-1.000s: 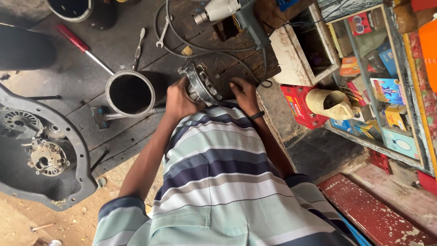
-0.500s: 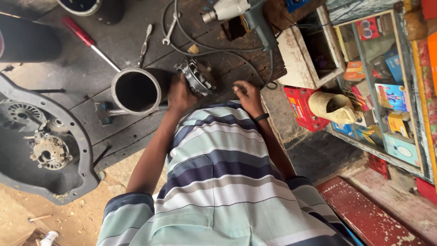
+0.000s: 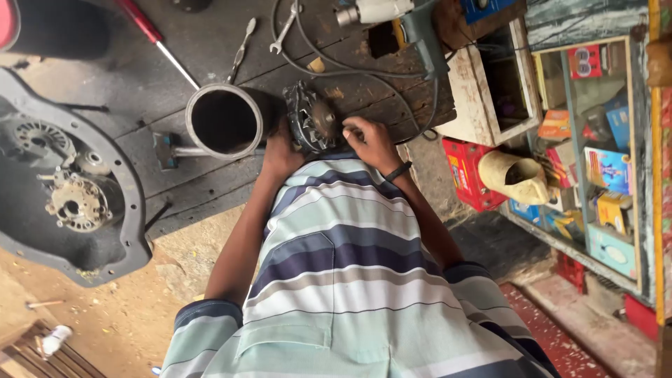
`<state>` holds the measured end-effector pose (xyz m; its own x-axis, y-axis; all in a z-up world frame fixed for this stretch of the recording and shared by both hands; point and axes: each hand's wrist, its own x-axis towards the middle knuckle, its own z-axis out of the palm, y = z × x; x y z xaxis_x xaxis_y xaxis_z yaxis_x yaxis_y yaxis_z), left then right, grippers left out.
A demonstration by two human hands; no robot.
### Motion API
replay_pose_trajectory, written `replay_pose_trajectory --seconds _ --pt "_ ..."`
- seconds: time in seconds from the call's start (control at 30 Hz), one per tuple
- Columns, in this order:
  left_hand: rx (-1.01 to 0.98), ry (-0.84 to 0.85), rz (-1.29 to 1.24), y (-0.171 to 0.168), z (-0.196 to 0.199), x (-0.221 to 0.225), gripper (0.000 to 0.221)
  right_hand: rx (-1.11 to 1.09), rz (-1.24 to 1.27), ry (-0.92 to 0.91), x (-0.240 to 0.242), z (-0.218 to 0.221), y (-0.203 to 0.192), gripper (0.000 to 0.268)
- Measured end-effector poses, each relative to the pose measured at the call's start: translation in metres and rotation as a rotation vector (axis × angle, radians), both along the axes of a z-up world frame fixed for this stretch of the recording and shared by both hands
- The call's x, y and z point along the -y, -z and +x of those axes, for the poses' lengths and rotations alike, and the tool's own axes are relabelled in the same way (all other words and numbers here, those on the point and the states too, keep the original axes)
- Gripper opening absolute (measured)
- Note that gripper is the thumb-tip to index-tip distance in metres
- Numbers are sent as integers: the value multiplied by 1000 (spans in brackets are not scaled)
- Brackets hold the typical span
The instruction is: Repairing or disassembling an automotive alternator component on a workbench.
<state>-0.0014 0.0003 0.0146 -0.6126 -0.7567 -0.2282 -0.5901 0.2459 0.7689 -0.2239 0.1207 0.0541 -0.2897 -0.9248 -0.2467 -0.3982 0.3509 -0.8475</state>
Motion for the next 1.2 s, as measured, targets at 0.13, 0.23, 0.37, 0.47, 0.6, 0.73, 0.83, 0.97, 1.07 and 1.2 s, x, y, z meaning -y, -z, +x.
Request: replay_pose_trajectory --seconds 0.13,0.23,0.37,0.47,0.6,0.73,0.83,0.97,1.07,1.2 --pt "141 -140 394 -52 3 -1 109 29 -64 -89 6 2 -4 26" --pt "66 -42 281 -22 17 -9 110 -10 -45 -133 14 0 -6 23" --pt "-22 39 40 4 21 -17 115 -81 -173 -97 39 -8 2 20" --pt "-6 27 62 -4 19 -16 111 -113 -215 -92 79 -14 -1 16" --pt "25 82 36 5 21 -14 111 -189 -325 -175 148 -20 19 10" --pt "79 49 63 -3 19 -12 112 -150 -240 -234 204 2 18 11" --pt "-53 3 75 -12 33 -17 100 -124 -272 -316 218 28 35 11" --pt "46 -89 58 -12 60 -20 64 -158 -304 -433 216 55 42 10" --pt "433 15 -73 -11 73 -28 67 -133 -208 -413 195 63 28 12" --pt "533 130 -256 -4 76 -24 72 -139 -409 -282 173 50 2 13"
